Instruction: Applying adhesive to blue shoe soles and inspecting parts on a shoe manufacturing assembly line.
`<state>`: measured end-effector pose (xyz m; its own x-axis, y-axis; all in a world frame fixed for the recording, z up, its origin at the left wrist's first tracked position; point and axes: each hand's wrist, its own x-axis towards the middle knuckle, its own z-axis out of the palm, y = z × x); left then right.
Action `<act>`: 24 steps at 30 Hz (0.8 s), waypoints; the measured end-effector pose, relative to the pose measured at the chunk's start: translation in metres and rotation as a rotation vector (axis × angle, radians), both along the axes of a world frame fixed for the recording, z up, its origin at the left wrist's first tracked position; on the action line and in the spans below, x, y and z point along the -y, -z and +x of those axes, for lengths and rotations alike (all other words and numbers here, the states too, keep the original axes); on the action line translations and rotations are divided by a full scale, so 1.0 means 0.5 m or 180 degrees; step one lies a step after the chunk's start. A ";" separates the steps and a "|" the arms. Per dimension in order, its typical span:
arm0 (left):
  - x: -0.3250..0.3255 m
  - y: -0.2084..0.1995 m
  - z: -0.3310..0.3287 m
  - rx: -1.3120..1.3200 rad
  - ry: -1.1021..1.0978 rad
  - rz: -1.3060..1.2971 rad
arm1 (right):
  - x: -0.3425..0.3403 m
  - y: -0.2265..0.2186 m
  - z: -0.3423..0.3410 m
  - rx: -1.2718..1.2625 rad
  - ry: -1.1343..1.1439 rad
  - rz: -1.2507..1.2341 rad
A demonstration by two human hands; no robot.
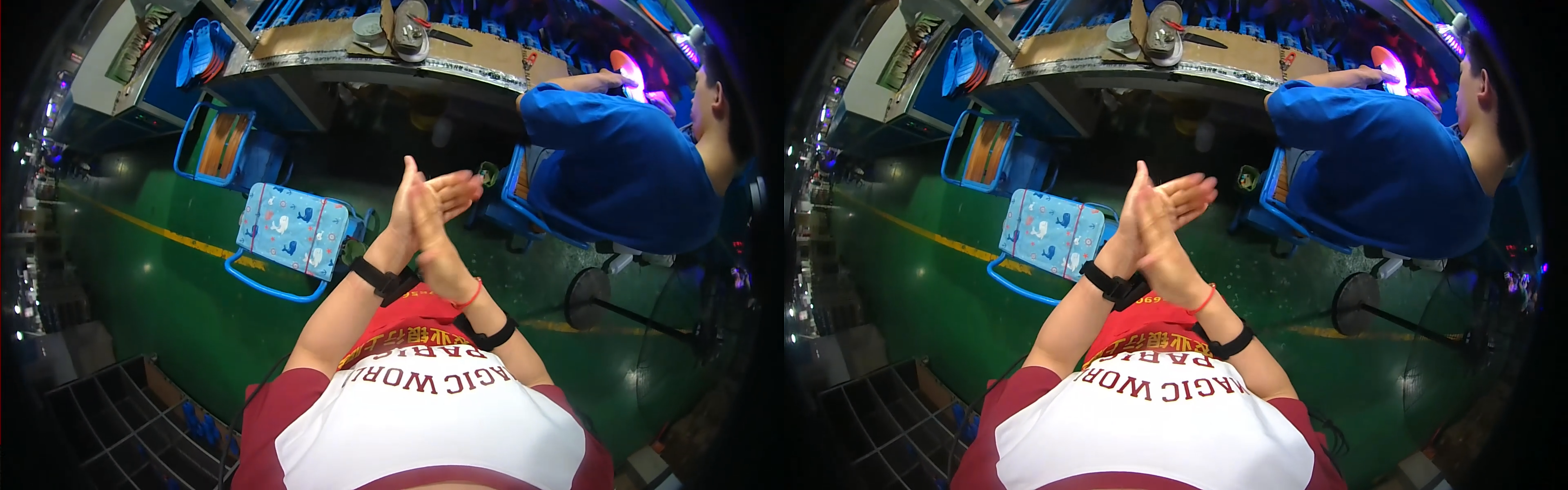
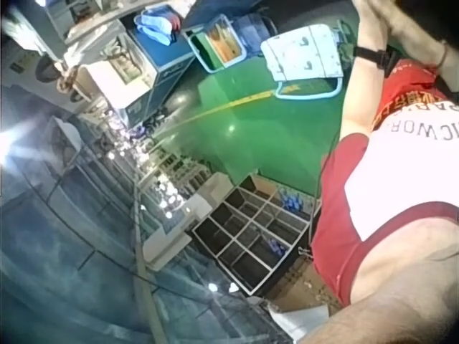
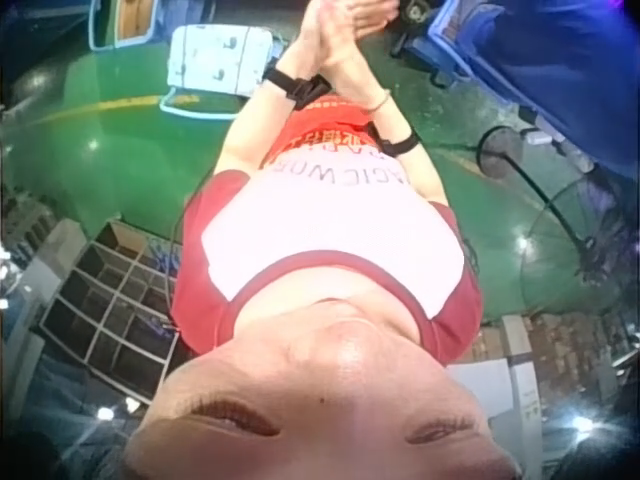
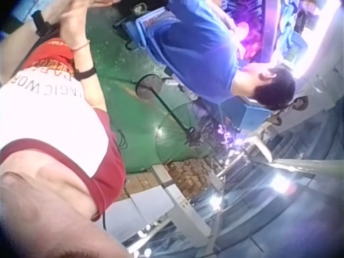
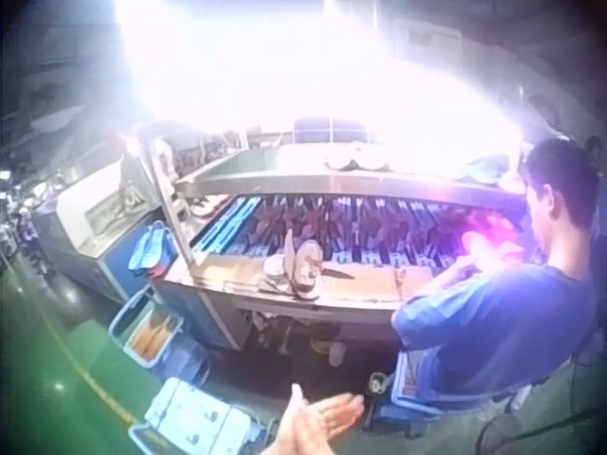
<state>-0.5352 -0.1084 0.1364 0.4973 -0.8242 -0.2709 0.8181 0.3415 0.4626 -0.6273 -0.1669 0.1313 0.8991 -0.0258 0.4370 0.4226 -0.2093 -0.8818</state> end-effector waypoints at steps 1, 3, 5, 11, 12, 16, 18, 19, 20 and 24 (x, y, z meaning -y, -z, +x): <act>0.005 -0.005 -0.002 0.0192 -0.0176 -0.0136 | 0.015 0.002 0.011 -0.0055 0.0163 -0.0362; 0.014 -0.022 -0.014 0.0343 -0.0535 -0.0013 | 0.055 0.000 0.044 -0.0162 0.0475 -0.1118; 0.012 -0.038 -0.026 -0.0440 -0.0571 -0.0181 | 0.095 -0.011 0.084 0.0034 0.0926 -0.1584; 0.005 -0.036 0.029 0.0198 -0.0651 -0.0584 | 0.012 -0.056 0.119 -0.0649 0.1217 -0.2888; 0.001 -0.032 0.036 -0.0292 -0.0749 -0.0513 | 0.008 -0.057 0.120 -0.0009 0.0868 -0.1278; -0.019 -0.026 0.035 -0.0634 -0.0320 -0.0723 | 0.075 -0.019 0.201 0.0256 0.1685 -0.2002; -0.028 -0.024 0.039 -0.0395 -0.0236 -0.0602 | 0.106 0.009 0.238 -0.0799 0.1802 -0.1072; -0.033 -0.022 0.044 -0.0538 -0.0264 -0.0646 | 0.099 0.025 0.238 -0.0395 0.1859 -0.1772; -0.039 -0.021 0.056 -0.0619 -0.0279 -0.0923 | 0.081 0.037 0.238 0.0239 0.1910 -0.2103; -0.053 -0.017 0.112 -0.0112 -0.0660 -0.0520 | 0.016 0.047 0.237 0.0015 0.1792 -0.1873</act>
